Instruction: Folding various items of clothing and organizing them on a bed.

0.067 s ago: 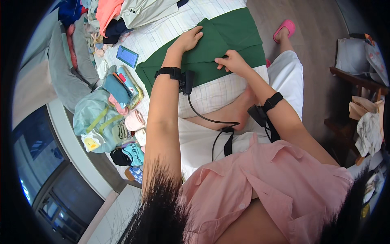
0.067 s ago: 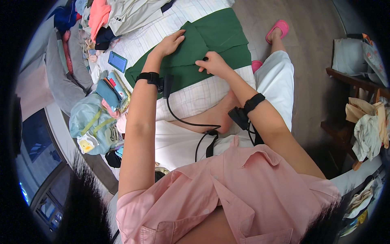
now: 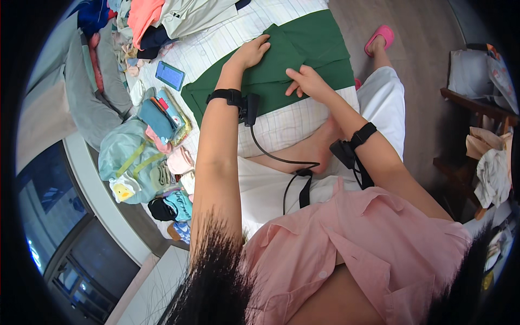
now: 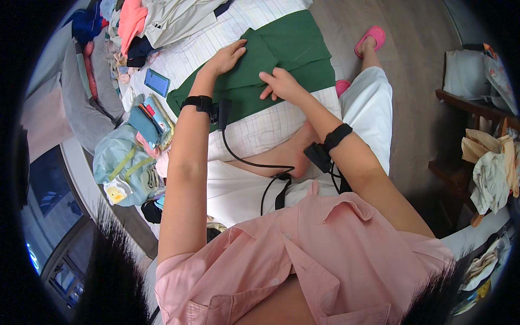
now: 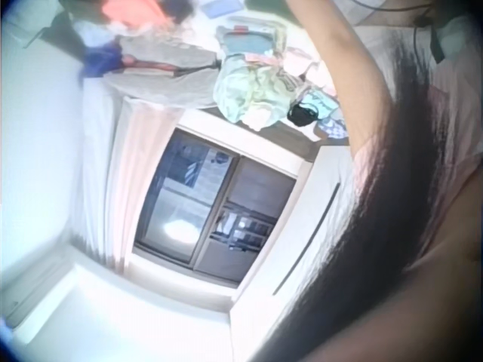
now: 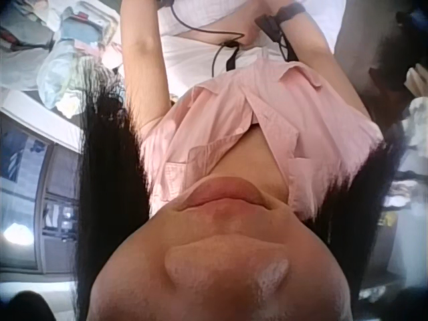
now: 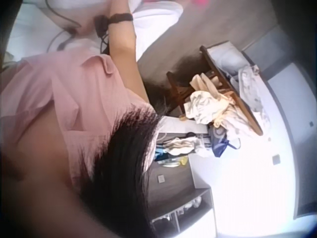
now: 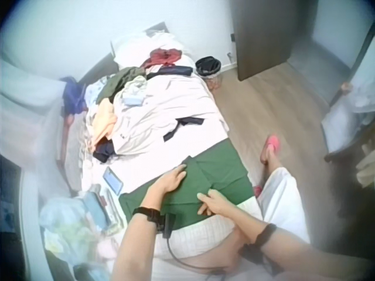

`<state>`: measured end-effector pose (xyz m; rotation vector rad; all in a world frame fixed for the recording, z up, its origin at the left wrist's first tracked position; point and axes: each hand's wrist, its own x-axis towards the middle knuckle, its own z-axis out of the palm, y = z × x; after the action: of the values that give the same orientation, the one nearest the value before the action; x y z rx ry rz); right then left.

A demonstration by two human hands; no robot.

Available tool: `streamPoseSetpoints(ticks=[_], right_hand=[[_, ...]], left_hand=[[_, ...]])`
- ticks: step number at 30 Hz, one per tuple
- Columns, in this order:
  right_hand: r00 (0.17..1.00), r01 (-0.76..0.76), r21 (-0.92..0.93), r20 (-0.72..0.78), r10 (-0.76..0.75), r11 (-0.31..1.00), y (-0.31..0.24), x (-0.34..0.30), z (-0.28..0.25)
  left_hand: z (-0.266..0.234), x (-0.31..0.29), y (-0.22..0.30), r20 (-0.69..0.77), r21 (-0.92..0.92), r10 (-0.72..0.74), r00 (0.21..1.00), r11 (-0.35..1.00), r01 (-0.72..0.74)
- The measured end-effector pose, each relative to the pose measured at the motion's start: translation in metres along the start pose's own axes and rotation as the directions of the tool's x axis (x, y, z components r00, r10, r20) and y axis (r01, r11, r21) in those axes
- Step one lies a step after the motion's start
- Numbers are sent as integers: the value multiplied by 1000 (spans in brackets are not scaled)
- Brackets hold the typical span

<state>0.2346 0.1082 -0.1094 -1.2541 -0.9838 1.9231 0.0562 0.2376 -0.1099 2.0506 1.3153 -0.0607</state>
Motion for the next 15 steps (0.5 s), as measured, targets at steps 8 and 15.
streamPoseSetpoints(ticks=[8, 15], right_hand=[[997, 20, 176, 68, -33, 984, 14, 11, 7], [986, -161, 246, 78, 146, 956, 25, -4, 14]], left_hand=[[1, 5, 3, -9, -2, 35, 999, 999, -35], [1, -3, 0, -17, 7, 40, 999, 999, -40]])
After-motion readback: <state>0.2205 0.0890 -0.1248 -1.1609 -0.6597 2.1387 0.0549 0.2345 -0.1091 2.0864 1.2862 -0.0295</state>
